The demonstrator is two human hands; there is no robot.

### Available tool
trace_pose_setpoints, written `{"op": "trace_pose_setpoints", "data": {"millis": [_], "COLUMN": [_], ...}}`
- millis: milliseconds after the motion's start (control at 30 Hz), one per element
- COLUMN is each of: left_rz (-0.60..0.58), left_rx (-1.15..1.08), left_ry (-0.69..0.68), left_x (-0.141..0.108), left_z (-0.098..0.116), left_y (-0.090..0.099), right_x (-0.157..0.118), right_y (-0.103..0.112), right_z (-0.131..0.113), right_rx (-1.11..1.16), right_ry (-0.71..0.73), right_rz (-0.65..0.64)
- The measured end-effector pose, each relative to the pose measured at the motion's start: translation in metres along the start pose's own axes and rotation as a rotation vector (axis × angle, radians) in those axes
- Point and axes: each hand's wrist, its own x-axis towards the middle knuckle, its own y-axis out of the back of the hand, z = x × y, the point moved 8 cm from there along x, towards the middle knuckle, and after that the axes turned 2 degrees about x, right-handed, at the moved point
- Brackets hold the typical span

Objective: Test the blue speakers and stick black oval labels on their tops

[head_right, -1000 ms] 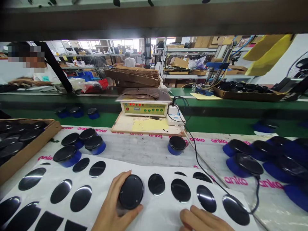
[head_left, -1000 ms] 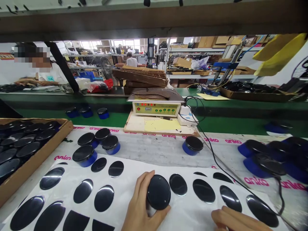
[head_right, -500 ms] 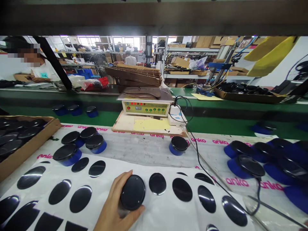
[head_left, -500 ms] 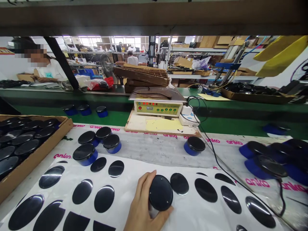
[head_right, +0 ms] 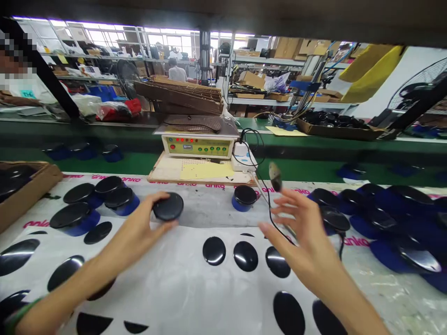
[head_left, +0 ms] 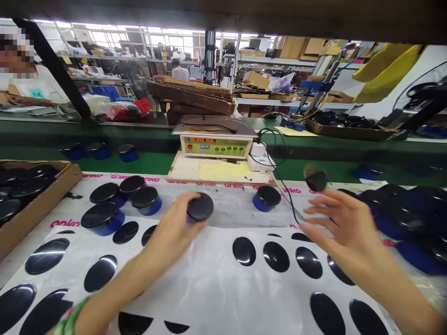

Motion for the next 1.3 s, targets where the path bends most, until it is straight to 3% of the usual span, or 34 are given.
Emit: {"op": "trace_pose_setpoints", "data": {"millis": [100,167,300,400,533,633,733,800,933,1133,1300], "left_rz": [0.009,-0.005,0.062,0.006,-0.173,-0.272,-0.263,-0.184,-0.056,-0.196,-0.254], "left_rx": [0.106,0.181,0.244,0.146,-0.192,-0.425,-0.577,-0.598,-0.462,-0.512,-0.503], "left_ry": [-0.080,-0.109,-0.122,-0.159,-0.048,0.073,0.250,0.318,0.329,0.464,0.447], "left_x": [0.034,0.043,0.023,-0.016,-0.062,-0.077,-0.082,-0.084,-0.089,-0.094,-0.093], "left_z": [-0.012,-0.018,-0.011,0.014,0.035,0.036,0.025,0.017,0.010,-0.002,-0.002], "left_y": [0.009,0.010,0.011,-0.006,-0.042,-0.055,-0.053,-0.046,-0.035,-0.050,-0.052], "right_x": [0.038,0.058,0.074,0.054,-0.007,-0.039,-0.048,-0.048,-0.053,-0.069,-0.081], "right_y": [-0.042,-0.063,-0.083,-0.083,-0.087,-0.103,-0.116,-0.112,-0.088,-0.125,-0.140], "right_z": [0.004,0.016,0.027,0.006,-0.054,-0.085,-0.098,-0.093,-0.064,-0.026,-0.020], "right_rx": [-0.144,-0.155,-0.156,-0.138,0.034,0.132,0.259,0.272,0.320,0.609,0.625], "right_ry": [0.147,0.171,0.163,0.157,0.170,0.098,0.074,0.021,-0.154,-0.437,-0.526], "right_rz": [-0.254,-0.357,-0.449,-0.436,-0.474,-0.506,-0.456,-0.345,-0.078,-0.201,-0.180]}}
